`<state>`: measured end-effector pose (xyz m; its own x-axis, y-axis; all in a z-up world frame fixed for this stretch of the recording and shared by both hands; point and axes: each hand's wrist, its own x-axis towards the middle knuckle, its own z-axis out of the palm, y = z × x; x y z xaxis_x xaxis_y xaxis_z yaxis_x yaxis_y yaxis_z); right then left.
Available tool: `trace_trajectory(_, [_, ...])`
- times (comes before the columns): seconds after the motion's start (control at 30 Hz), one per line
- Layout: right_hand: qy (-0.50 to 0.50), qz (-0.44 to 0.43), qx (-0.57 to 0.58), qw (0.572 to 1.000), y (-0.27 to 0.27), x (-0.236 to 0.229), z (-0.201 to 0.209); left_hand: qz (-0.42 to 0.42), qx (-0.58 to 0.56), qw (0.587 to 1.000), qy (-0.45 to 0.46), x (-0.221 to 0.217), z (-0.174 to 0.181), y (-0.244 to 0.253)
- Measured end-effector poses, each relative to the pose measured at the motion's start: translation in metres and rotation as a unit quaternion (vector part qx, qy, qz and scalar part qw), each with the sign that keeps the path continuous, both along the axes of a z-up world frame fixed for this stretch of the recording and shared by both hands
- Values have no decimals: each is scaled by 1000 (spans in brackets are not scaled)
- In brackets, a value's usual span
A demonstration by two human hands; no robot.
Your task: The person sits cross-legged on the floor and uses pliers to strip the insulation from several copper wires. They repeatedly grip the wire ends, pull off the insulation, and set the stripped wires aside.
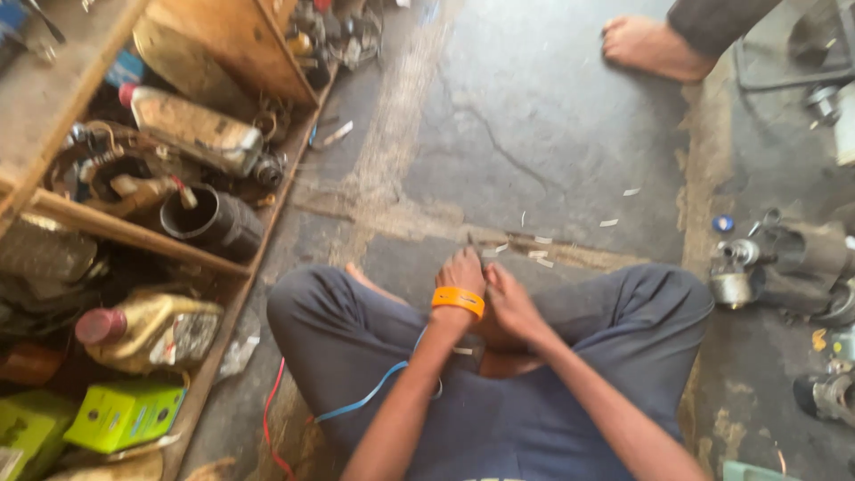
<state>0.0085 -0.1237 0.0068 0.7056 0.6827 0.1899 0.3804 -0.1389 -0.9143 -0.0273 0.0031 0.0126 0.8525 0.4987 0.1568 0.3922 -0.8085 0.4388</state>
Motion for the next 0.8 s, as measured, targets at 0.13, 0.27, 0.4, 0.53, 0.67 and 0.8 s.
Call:
trace_trajectory(0.13, [95, -5, -85, 992, -4, -5, 29, -71, -89, 989, -100, -20, 9, 19])
trace_trajectory(0.27, [64, 11, -77, 995, -6, -4, 70, -124, -146, 976, -103, -26, 42, 31])
trace_trajectory(0.4, [81, 44, -40, 995, -5, -8, 86, -187, -190, 960, -90, -31, 60, 44])
trace_trajectory(0.53, [108, 43, -47, 992, -3, -9, 84, -198, -185, 960, -68, -24, 58, 55])
trace_trajectory(0.67, [135, 42, -54, 989, -4, -11, 81, -198, -204, 956, -78, -24, 49, 57])
trace_trajectory(0.8, [176, 41, -59, 982, -3, -12, 84, -201, -205, 954, -85, -25, 45, 61])
